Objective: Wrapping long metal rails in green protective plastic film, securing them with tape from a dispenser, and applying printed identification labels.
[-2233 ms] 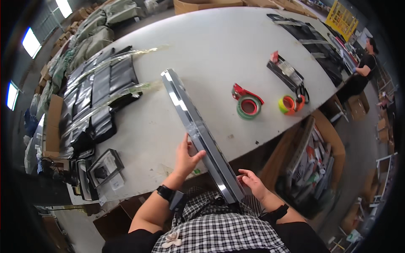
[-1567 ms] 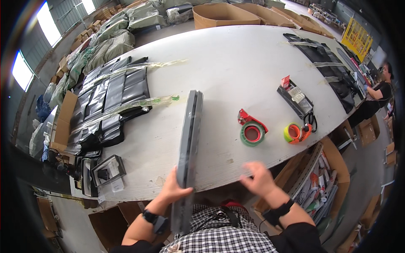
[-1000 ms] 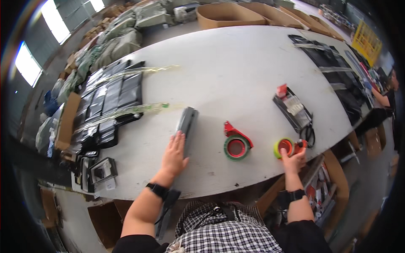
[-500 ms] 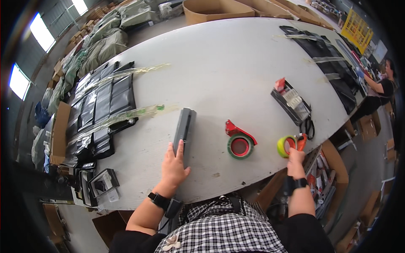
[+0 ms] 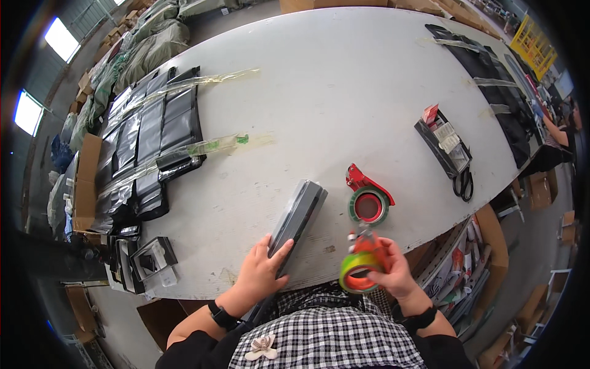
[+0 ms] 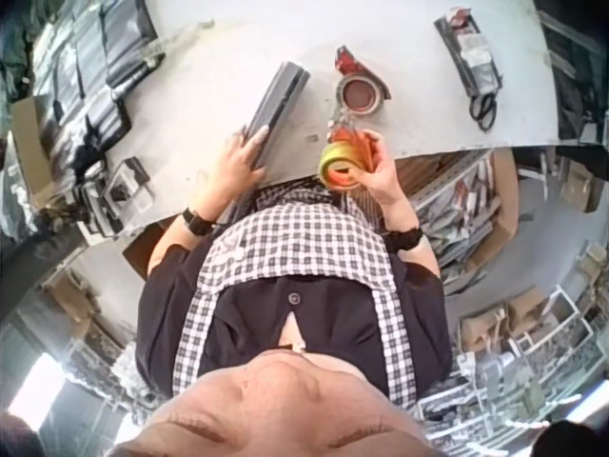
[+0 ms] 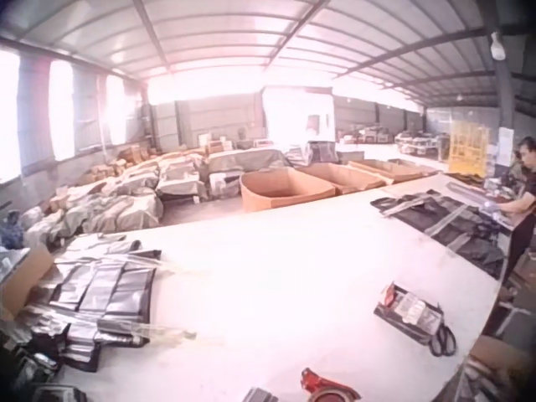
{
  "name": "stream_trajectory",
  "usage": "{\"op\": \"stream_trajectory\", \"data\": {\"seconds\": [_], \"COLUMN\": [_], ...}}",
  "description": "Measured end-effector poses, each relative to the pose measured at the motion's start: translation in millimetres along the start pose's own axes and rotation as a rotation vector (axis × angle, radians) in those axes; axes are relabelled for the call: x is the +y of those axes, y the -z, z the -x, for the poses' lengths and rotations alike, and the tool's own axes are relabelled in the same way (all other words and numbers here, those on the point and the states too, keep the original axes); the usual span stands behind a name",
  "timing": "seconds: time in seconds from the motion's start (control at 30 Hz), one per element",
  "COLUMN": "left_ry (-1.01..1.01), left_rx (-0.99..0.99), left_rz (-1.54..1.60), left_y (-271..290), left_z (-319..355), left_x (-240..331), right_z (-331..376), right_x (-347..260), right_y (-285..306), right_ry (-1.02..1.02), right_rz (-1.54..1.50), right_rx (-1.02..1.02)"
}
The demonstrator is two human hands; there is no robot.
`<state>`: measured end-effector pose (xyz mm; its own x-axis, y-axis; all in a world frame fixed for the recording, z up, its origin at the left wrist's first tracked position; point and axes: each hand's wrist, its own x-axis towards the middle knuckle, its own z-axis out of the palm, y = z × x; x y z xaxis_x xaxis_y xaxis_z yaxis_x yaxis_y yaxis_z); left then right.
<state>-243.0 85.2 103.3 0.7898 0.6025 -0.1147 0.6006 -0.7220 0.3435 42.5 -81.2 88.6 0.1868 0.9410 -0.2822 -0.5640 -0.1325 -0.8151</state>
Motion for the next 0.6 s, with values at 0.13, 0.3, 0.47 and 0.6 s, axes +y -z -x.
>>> {"op": "stream_trajectory", "data": {"seconds": [0.13,0.3,0.47,0.6], "left_ry": [-0.016,0.225,0.418,0.398], "left_rx": [0.178,-0.241,-0.001,0.478], "left_rz": [-0.076,1.340,1.339,0.922], "left_y": [19.4,21.7,8.8,37.9], "left_z": [-4.1,-34.8,-35.8,-42.4], "left_x": [15.2,27.8,13.0,-61.9], "right_z": [-10.5,-11.3,-21.4,-3.8], "right_x": [24.2,22.4,12.8,7.1], "right_y": [-10.5,-22.6,-35.2,-5.2], "right_ry": [0.208,0.394,0.662,0.402], "right_rz": [0.344,0.732,1.091,1.425], "right_rx": [-0.103,-0.093,-0.158,-0.158]}}
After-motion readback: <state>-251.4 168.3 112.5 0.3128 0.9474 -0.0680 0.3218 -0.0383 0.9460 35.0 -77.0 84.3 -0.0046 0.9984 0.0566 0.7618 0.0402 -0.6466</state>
